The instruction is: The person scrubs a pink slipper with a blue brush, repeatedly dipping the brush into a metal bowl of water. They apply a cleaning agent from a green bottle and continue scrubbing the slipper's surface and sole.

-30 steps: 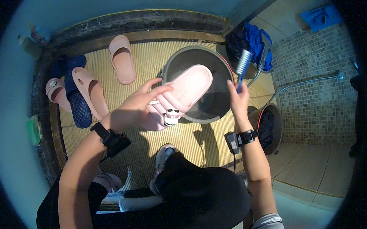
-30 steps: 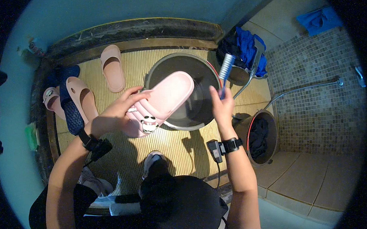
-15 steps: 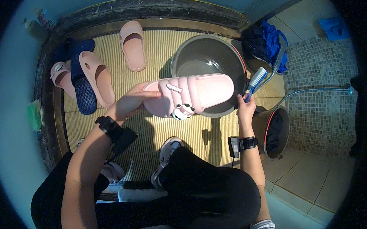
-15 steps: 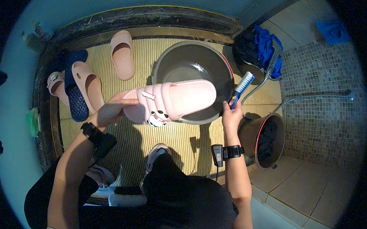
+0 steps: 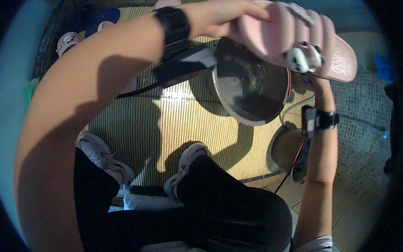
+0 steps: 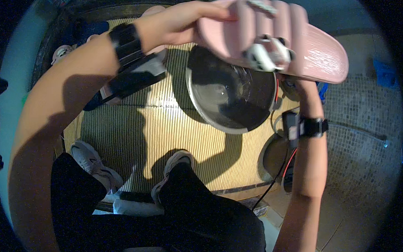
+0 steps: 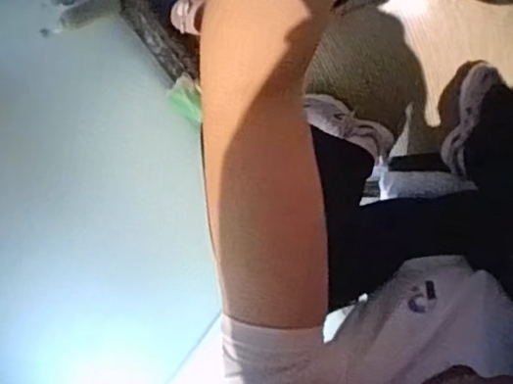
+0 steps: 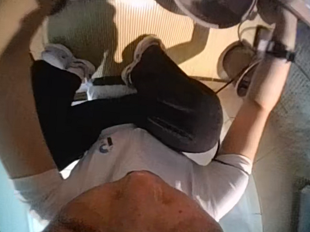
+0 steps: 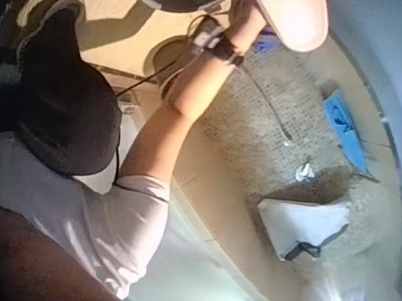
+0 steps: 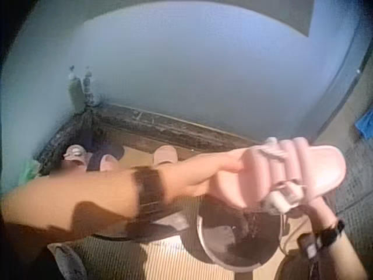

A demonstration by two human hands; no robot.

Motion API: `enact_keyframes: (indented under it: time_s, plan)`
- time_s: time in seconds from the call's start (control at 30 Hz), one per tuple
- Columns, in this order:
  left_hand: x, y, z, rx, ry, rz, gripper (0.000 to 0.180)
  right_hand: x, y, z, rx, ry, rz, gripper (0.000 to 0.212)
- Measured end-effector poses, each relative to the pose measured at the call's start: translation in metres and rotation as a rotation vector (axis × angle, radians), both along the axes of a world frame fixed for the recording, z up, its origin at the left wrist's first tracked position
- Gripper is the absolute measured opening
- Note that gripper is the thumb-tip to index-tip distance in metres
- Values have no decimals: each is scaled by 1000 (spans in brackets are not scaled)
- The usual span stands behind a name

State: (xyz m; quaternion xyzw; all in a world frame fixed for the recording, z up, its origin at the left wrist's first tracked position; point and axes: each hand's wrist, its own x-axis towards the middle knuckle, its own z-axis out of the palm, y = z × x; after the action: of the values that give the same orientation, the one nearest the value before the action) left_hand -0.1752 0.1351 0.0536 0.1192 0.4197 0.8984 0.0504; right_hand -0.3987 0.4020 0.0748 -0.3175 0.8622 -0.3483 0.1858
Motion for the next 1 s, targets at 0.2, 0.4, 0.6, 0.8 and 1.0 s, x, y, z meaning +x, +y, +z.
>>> enact_keyframes:
  time_s: [0.2, 0.4, 0.6, 0.8, 1.0]
  plan:
    - [-19, -40, 68, -127, -10, 129, 48, 24, -107, 51, -130, -686, 531, 36]
    - [-32, -90, 94, -86, -23, 291, 45, 52, -134, 62, -102, -455, 265, 48]
    - [-2, -156, 20, -425, -147, 503, 42, 140, 18, 54, -307, -462, -45, 18]
    - [29, -170, -2, -1053, 36, 402, 57, 331, 185, -6, -228, -709, -729, 15]
    - [27, -163, -4, -1329, 225, 235, 57, 591, 197, -78, 604, -155, -438, 30]
